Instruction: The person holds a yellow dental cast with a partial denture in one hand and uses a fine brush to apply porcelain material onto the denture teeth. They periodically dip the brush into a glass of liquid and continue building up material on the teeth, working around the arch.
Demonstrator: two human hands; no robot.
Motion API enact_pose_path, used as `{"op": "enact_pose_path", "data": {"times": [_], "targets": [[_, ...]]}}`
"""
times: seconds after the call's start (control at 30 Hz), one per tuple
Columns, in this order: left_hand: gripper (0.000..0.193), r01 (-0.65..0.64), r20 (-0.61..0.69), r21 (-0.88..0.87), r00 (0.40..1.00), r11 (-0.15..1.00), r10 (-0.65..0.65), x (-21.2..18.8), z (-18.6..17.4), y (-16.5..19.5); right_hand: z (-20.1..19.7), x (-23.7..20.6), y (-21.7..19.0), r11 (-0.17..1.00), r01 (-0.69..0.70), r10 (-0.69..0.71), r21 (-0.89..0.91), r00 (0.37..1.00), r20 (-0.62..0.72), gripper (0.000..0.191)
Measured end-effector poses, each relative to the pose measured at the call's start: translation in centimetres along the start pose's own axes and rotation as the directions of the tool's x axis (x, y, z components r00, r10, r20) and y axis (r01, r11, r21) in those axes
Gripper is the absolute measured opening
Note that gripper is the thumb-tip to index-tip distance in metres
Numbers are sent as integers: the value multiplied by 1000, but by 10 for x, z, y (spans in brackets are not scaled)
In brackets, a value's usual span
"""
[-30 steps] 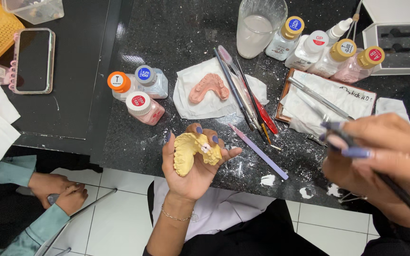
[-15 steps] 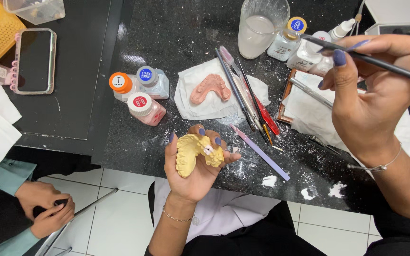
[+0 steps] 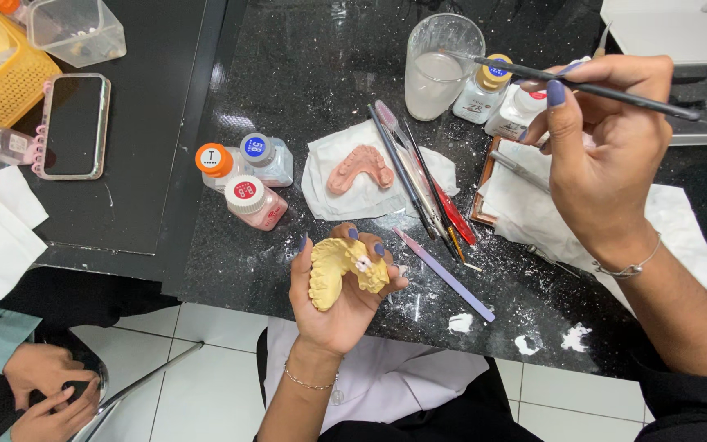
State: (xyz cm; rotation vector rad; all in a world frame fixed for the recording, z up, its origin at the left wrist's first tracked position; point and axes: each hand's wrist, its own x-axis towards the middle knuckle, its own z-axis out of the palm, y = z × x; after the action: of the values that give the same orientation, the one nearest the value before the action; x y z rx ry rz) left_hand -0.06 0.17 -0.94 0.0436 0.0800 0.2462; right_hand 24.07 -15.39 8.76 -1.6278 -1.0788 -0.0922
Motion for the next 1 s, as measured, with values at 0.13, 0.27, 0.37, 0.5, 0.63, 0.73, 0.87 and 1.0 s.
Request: {"op": "enact_pose_path", "data": {"times": [0.13,0.27,0.37,0.5,0.63,0.73,0.87,1.0], "targets": [[49,7,16,10,1000,1000,-7,1,-2,0,4,5,-3,986,-142,142,-90,990,-8,16],[50,-4,13,46,1000,999,3,3,-4,0,8,10,-6,986,-121,127,-111,990,54,18],[49,-2,8,40,1000,999,2,3,-5,0,9,14,-3,983,-58,66,-175,997,39,19],[50,9,24,31,1000,999,-9,0,-5,0,8,13,3,958,101,-83,-267,993,80,11],[49,5,17,21,1000,1000,-5,2,-3,-1,9,14,4,960,122,-101,-254,990,95,9],[49,11,11,28,1000,1000,-11,2,-2,-1,13,20,-1,969,98,-76,-228,992,105,12],[49,13,2,27,1000,1000,-13,2,-1,0,20,31,-9,932,147,-114,-332,986,118,11],[49,11,38,25,999,1000,-12,3,-1,1,15,31,-17,921,179,-166,-345,984,66,10]]}}
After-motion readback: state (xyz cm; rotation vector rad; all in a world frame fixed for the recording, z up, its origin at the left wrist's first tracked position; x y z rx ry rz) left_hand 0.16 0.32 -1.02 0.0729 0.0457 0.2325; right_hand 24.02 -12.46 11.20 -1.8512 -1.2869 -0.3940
